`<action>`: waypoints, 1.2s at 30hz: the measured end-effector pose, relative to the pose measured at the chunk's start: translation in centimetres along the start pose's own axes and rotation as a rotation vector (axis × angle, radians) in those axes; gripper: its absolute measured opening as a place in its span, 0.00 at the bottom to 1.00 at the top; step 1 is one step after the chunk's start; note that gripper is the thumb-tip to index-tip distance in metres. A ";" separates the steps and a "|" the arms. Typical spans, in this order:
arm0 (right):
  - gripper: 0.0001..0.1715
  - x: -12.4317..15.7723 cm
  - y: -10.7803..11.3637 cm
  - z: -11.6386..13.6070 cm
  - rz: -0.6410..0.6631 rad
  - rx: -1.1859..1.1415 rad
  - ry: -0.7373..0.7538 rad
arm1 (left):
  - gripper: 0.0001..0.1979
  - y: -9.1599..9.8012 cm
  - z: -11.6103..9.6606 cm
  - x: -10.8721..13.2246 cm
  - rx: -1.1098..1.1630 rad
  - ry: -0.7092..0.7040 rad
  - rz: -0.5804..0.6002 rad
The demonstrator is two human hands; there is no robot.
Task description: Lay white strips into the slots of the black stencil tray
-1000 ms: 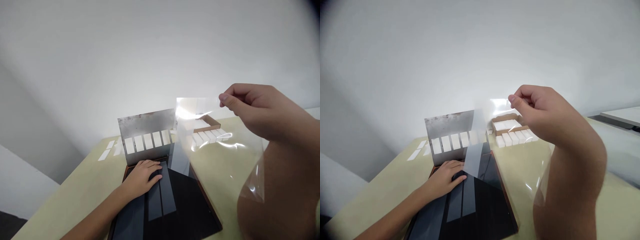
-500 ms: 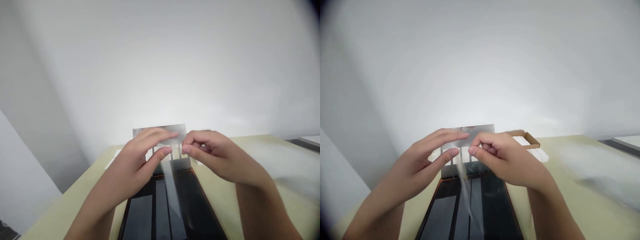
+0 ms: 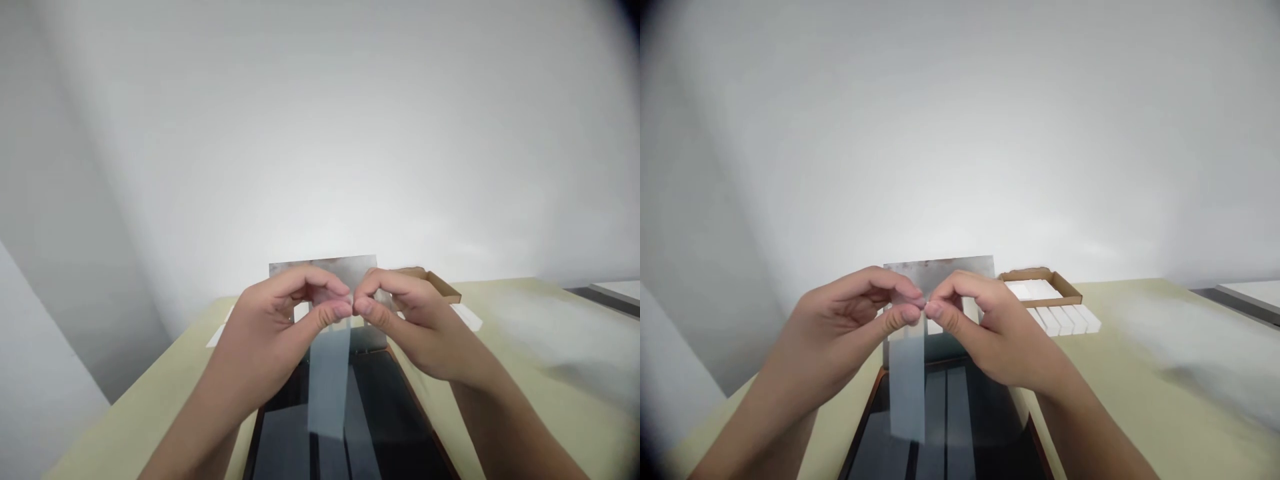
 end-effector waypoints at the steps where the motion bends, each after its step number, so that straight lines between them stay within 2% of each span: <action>1: 0.13 0.0 -0.1 -0.2 0.008 -0.038 0.001 | 0.04 -0.1 0.0 0.0 0.009 0.002 0.016; 5: 0.12 0.0 -0.1 -0.8 0.041 -0.155 -0.006 | 0.04 -0.3 0.2 -0.1 0.055 0.010 0.088; 10: 0.11 0.1 -0.1 -0.9 0.064 -0.161 0.002 | 0.04 -1.0 -0.2 -0.1 0.007 -0.009 0.145; 15: 0.09 0.3 -0.2 -0.7 0.044 -0.170 -0.018 | 0.01 -1.0 -0.6 0.0 -0.004 -0.074 0.097; 22: 0.09 0.5 -0.4 -0.1 0.117 -0.292 0.053 | 0.09 -0.9 -1.7 0.2 -0.052 -0.148 0.119; 30: 0.04 0.3 0.0 0.4 0.076 -0.172 0.020 | 0.11 -1.0 -2.1 0.3 -0.098 -0.219 0.143; 36: 0.08 0.6 -0.6 1.0 0.129 -0.260 0.046 | 0.12 -1.2 -2.7 0.6 -0.109 -0.338 0.127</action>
Point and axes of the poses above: each hand's wrist, its own x-axis away from the middle knuckle, its own y-axis out of the back of the hand, z = x × y, the point moved 8 cm from there along -x, towards the middle knuckle, and after that the axes turned 12 degrees about z, right-handed, at the moved point
